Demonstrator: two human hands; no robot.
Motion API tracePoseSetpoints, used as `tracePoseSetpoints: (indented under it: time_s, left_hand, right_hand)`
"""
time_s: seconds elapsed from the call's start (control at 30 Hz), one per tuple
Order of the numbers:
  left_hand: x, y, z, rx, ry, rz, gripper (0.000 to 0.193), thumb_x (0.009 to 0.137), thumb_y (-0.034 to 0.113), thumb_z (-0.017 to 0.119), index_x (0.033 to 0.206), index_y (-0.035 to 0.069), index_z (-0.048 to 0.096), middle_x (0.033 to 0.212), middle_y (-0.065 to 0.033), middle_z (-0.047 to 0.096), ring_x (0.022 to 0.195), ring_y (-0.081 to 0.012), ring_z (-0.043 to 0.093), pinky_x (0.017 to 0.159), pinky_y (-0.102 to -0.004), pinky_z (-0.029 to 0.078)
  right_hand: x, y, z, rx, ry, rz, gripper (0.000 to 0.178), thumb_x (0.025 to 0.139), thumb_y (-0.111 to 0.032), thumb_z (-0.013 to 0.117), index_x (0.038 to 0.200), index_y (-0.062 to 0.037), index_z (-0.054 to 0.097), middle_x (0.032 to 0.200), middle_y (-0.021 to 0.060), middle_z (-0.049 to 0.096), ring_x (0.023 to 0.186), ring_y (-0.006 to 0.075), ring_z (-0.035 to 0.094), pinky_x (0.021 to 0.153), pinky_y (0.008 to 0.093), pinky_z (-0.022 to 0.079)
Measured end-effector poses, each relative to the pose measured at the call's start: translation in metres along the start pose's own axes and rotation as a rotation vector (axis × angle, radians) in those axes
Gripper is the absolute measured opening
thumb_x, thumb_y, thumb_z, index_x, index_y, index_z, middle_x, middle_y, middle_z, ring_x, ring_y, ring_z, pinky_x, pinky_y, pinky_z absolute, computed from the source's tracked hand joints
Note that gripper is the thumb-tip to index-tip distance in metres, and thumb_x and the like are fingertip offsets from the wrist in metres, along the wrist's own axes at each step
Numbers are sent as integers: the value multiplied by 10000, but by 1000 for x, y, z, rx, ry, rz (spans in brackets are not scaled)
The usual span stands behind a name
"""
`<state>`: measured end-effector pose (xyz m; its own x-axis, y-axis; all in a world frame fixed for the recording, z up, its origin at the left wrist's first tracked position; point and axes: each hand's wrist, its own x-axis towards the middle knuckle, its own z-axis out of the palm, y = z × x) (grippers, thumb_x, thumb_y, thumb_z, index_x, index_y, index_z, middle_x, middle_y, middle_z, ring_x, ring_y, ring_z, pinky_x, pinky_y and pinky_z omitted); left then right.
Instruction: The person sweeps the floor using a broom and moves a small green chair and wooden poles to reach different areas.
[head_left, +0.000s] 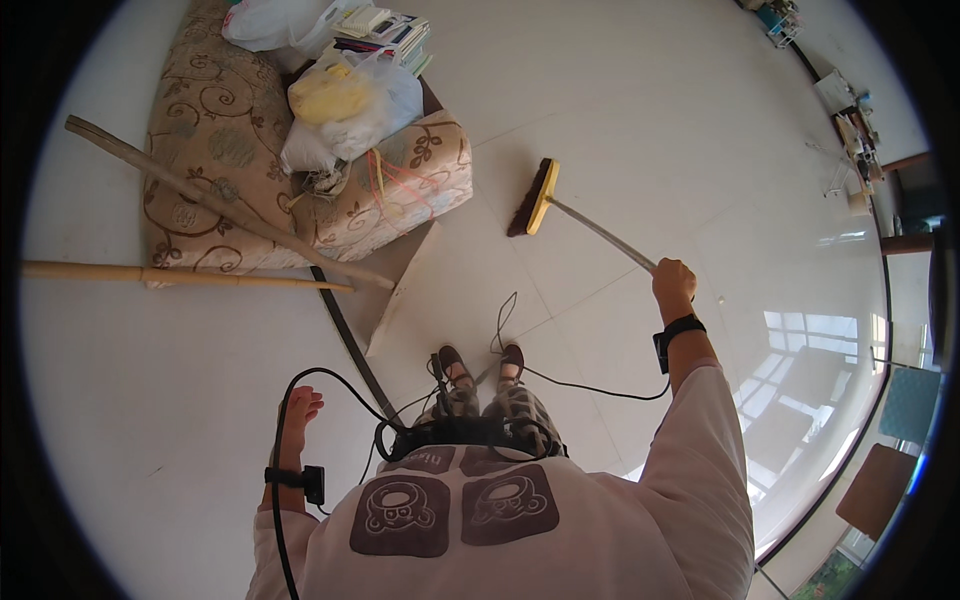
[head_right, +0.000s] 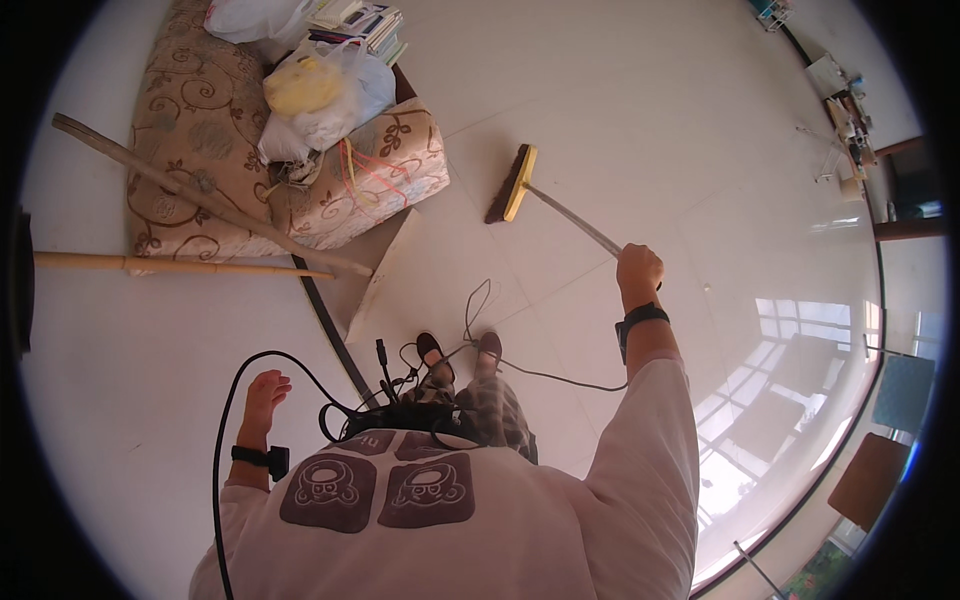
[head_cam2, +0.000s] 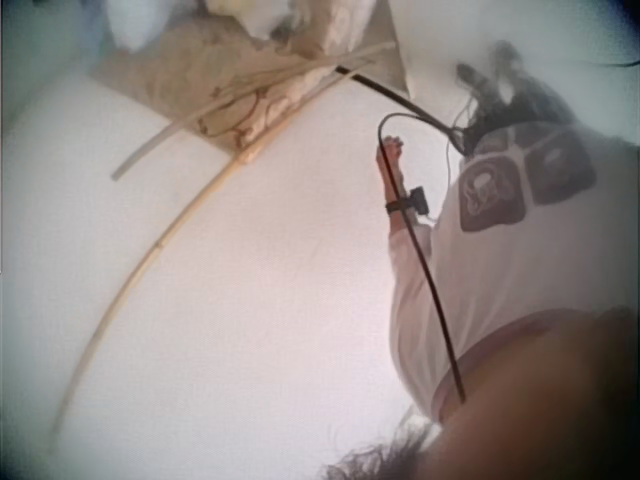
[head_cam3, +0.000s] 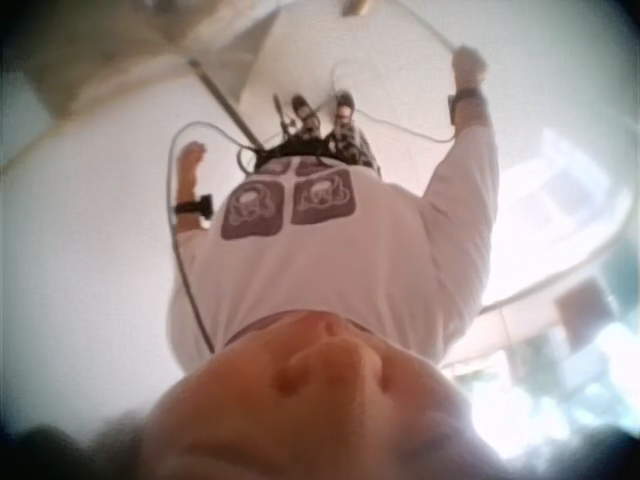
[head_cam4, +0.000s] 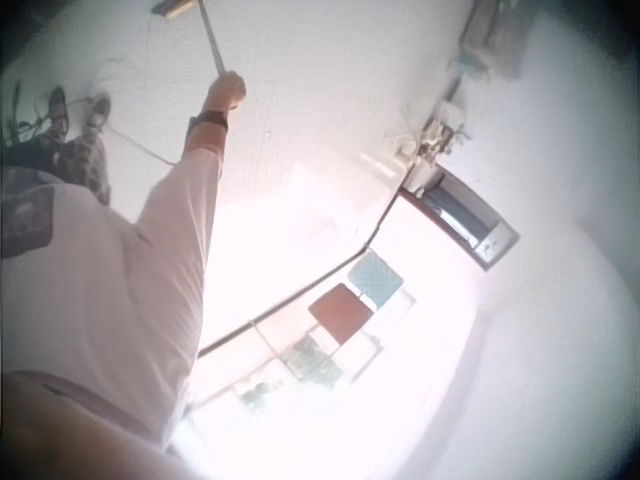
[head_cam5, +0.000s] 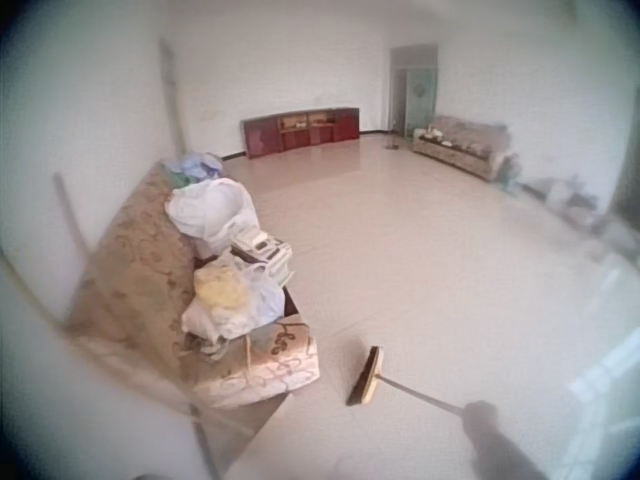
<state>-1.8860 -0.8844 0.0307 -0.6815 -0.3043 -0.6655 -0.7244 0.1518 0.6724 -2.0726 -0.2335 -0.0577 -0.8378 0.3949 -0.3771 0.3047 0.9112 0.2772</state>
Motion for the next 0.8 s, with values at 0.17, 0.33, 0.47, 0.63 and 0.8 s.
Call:
tracePoseSetpoints:
  time_s: [0.17,0.33,0.47,0.63,0.8]
  left_hand:
    - [-1,30,36,-50,-9,-3,307,885,303,521,1088,73,533,984,-78,608,924,-187,585,813,-320,441]
    - [6,61,67,14,-44,100,262,894,246,502,1081,67,541,975,-68,615,906,-173,592,802,-298,443]
    - [7,77,81,25,-103,140,237,898,217,494,1073,67,548,968,-62,619,892,-162,596,790,-281,446]
    - [-4,84,89,37,-17,81,235,904,210,486,1072,57,546,967,-66,617,886,-162,597,782,-277,453]
    - [-31,69,80,-15,25,44,245,902,212,492,1079,51,542,964,-72,615,893,-170,595,793,-287,454]
  right_hand:
    - [-38,73,-10,-124,31,3,135,825,-171,557,807,-86,660,814,102,666,843,252,648,703,341,533]
    - [-98,119,-1,130,112,-66,177,832,-241,542,746,-101,608,704,102,636,746,276,632,641,380,498]
    - [-116,101,17,257,-6,-135,208,830,-290,527,750,-116,607,717,102,629,732,289,613,640,403,480]
    - [-123,48,41,344,-78,-277,208,822,-305,539,751,-123,612,710,101,628,730,288,616,641,406,483]
    - [-105,7,62,297,-171,-405,201,826,-314,549,803,-132,631,760,98,638,778,282,623,668,397,491]
